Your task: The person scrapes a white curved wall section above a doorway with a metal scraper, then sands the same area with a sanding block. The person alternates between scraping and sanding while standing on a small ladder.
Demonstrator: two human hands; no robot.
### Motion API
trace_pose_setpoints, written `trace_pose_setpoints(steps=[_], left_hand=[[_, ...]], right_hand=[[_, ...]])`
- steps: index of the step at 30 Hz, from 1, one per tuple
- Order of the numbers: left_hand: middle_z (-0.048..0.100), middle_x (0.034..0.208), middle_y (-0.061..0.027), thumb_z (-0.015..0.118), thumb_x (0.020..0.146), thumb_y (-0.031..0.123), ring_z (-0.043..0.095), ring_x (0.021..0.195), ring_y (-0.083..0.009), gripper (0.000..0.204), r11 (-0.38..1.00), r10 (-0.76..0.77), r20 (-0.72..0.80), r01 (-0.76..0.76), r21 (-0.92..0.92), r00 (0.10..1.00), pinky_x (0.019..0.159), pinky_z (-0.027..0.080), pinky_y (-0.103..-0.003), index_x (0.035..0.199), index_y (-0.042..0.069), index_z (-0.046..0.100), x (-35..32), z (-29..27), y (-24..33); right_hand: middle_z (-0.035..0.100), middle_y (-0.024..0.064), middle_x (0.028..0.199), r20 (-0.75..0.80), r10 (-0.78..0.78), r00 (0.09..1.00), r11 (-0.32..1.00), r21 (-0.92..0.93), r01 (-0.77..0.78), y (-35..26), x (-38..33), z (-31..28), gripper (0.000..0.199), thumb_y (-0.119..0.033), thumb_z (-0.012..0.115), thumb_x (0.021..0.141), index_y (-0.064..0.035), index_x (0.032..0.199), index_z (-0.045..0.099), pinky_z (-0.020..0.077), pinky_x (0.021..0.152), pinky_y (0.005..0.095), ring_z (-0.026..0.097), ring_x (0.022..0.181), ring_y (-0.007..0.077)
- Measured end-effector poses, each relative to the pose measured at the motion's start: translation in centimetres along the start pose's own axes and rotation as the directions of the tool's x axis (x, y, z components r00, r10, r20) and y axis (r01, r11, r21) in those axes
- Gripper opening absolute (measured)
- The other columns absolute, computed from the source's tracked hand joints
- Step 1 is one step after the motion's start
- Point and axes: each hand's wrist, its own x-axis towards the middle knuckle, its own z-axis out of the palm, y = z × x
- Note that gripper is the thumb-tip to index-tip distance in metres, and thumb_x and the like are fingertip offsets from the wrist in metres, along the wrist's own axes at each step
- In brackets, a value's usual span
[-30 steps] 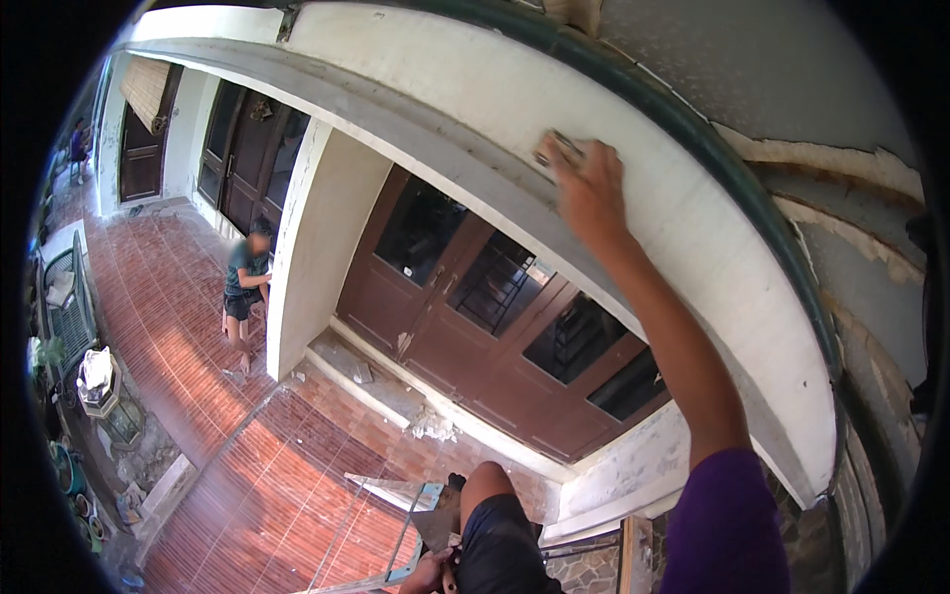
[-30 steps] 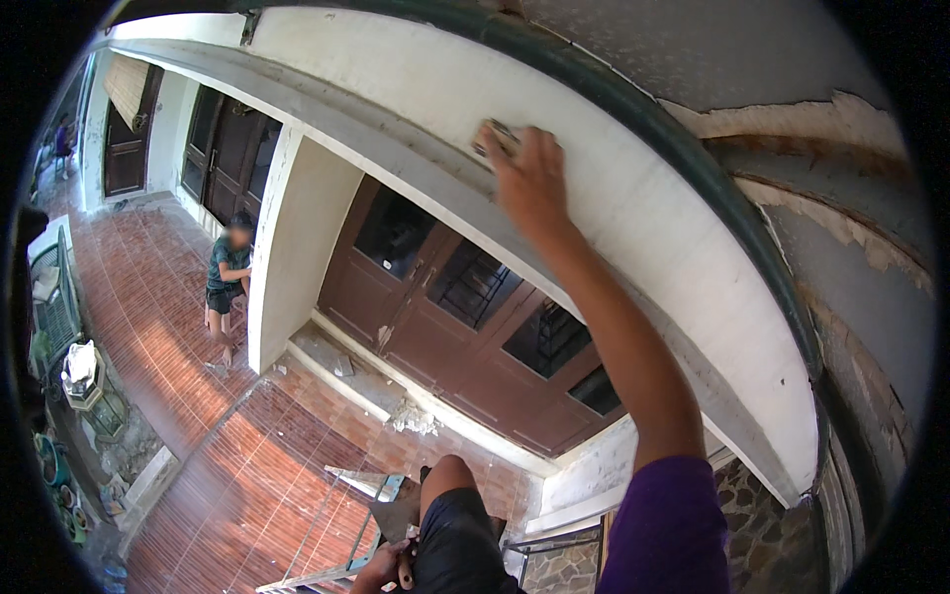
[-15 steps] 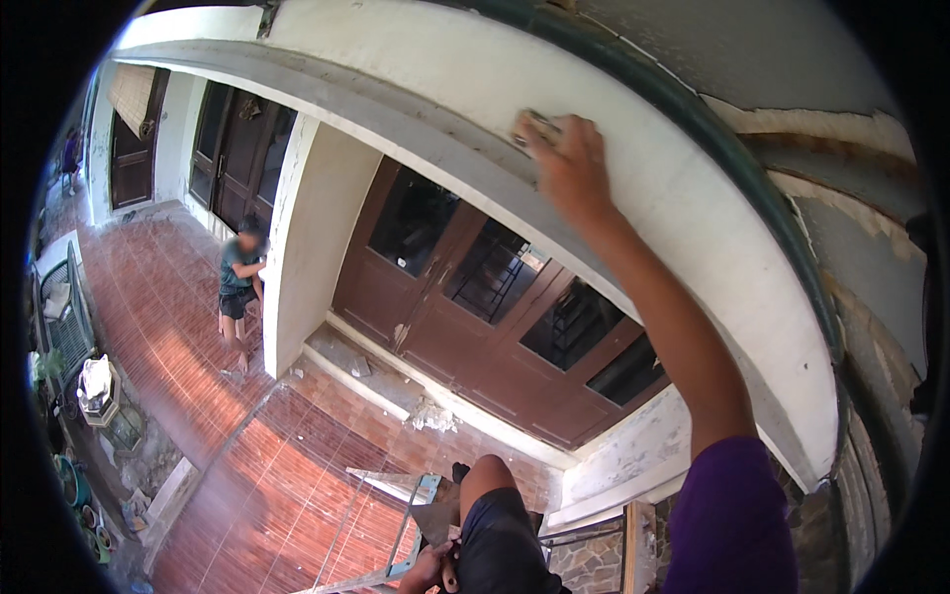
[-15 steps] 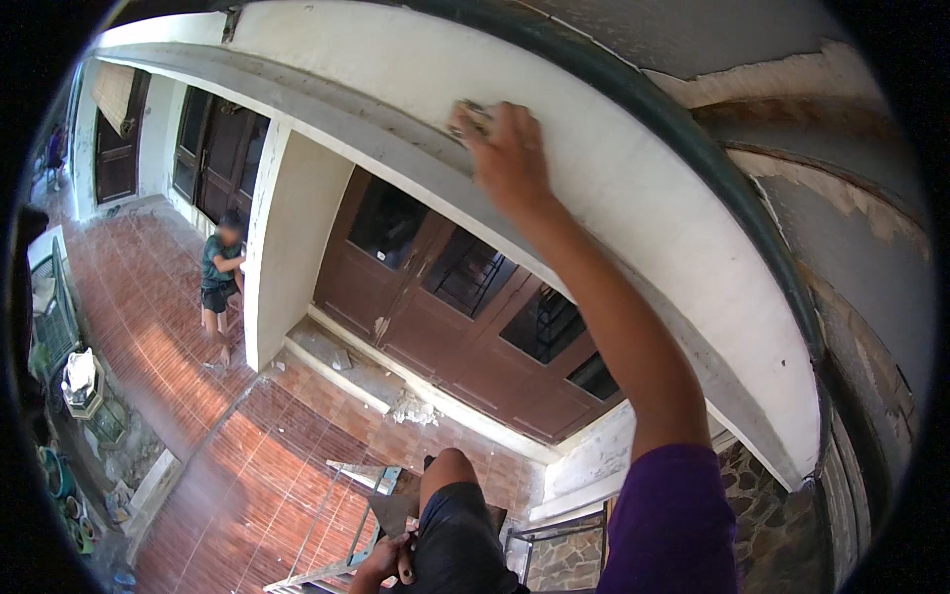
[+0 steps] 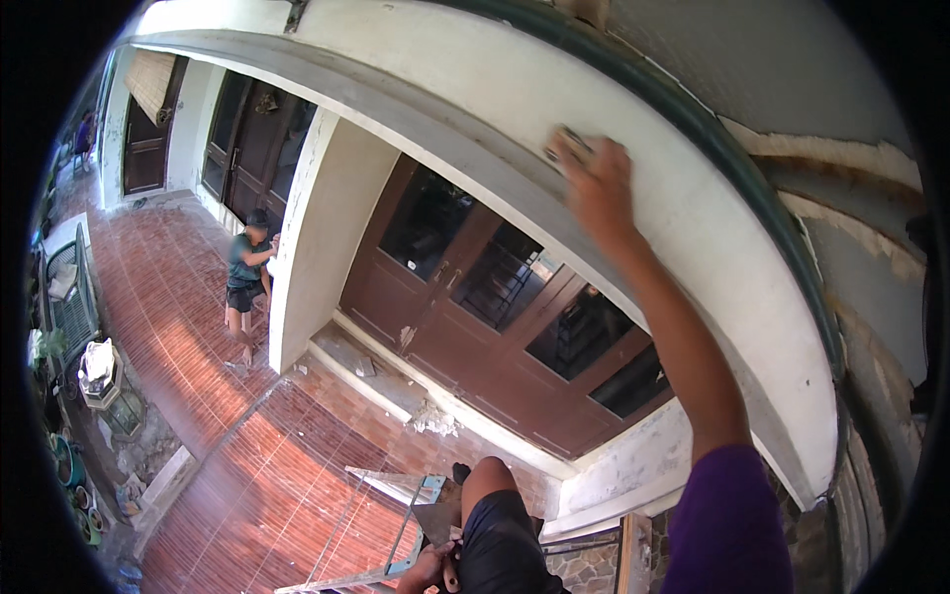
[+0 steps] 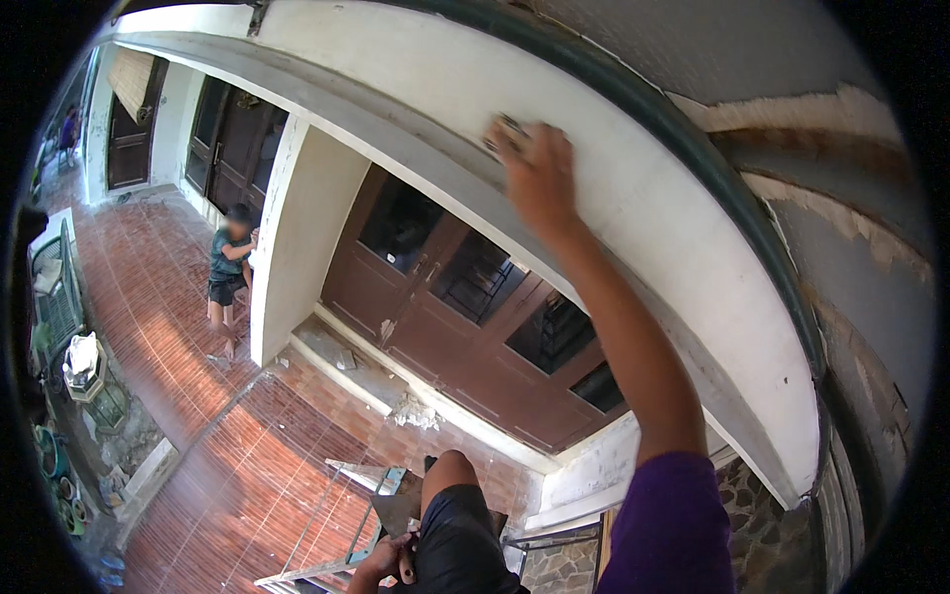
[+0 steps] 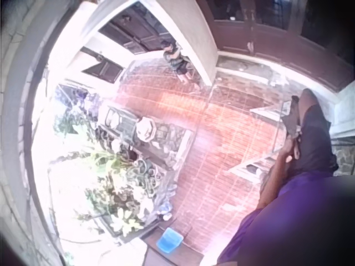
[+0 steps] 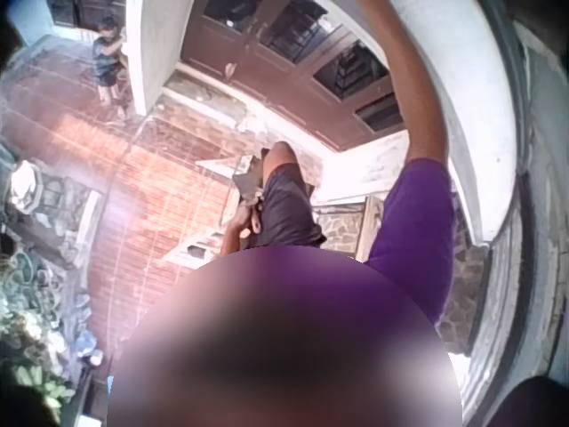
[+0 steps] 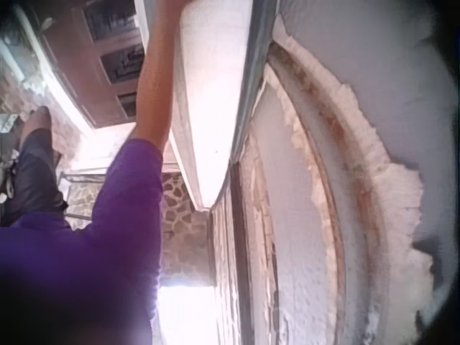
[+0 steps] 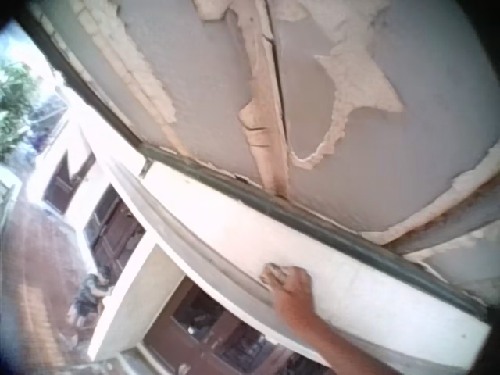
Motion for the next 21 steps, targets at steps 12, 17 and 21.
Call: trace_pose_setpoints(steps=[12,17,21], left_hand=[[0.062,0.09,-0.0046,0.053,0.102,0.018,0.058,0.078,-0.019,0.017,0.999,0.04,-0.05,-0.038,0.035,0.998,0.072,0.047,-0.034,0.11,0.006,0.062,-0.6,0.6,1.1],[0.062,0.089,-0.0065,0.051,0.103,0.018,0.059,0.078,-0.021,0.018,1.0,0.029,0.001,-0.029,-0.008,1.0,0.073,0.048,-0.034,0.115,0.006,0.059,-0.5,0.8,0.6],[0.062,0.09,-0.0068,0.052,0.103,0.019,0.059,0.079,-0.0218,0.019,0.998,0.058,-0.007,-0.058,-0.017,0.998,0.074,0.049,-0.034,0.115,0.007,0.059,-0.7,0.7,0.5]], right_hand=[[0.054,0.0175,0.114,0.02,0.007,1.0,0.999,0.037,-0.007,2.5,-5.0,-3.6,0.048,-0.009,0.067,0.085,-0.0201,0.131,0.066,0.0439,0.093,0.0494,0.053,0.108,0.0369],[0.055,0.0159,0.11,-0.047,-0.011,0.999,0.996,0.083,0.015,1.0,-0.5,0.9,0.043,-0.006,0.06,0.087,-0.0199,0.127,0.07,0.0451,0.092,0.0495,0.054,0.107,0.0359],[0.056,0.0158,0.111,-0.012,-0.031,0.999,0.997,0.064,0.032,4.2,-4.1,-2.7,0.042,-0.005,0.059,0.089,-0.0207,0.127,0.07,0.0453,0.093,0.048,0.054,0.109,0.0356]])
